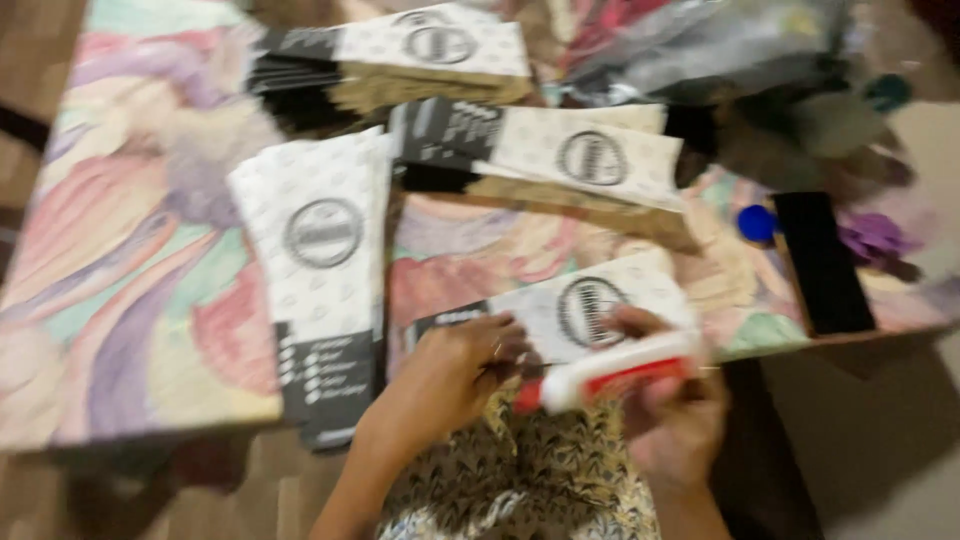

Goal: The person folds flat printed paper sheets into cone shapes and applies glue to seal the edges. They handle each cone one at a time, pressing the glued seam to secure it, and place the finished cones into a stack.

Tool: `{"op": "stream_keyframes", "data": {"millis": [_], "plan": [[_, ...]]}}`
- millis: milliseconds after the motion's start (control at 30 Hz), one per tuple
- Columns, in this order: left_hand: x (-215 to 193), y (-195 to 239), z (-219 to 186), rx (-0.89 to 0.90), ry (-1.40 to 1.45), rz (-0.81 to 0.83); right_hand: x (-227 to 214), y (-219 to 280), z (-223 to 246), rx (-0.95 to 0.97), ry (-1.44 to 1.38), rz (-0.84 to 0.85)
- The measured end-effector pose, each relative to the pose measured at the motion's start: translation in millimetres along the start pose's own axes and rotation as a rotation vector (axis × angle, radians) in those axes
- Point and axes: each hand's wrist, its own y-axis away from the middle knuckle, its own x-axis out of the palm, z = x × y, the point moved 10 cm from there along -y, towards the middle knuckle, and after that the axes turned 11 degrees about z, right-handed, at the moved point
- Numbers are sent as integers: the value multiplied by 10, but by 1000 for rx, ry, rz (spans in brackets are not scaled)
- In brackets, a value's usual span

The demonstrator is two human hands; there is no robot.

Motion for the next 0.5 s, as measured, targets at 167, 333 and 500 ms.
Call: {"op": "stream_keyframes", "data": {"millis": [167, 333, 500], "plan": [[213, 210, -275, 308, -281, -44, 740, 79, -151, 314, -198, 236], [390, 287, -99, 269, -503, -24, -13, 251, -75, 324, -139, 115], [383, 304, -124, 287, -528, -70, -680, 210, 321, 283, -6, -133]]}}
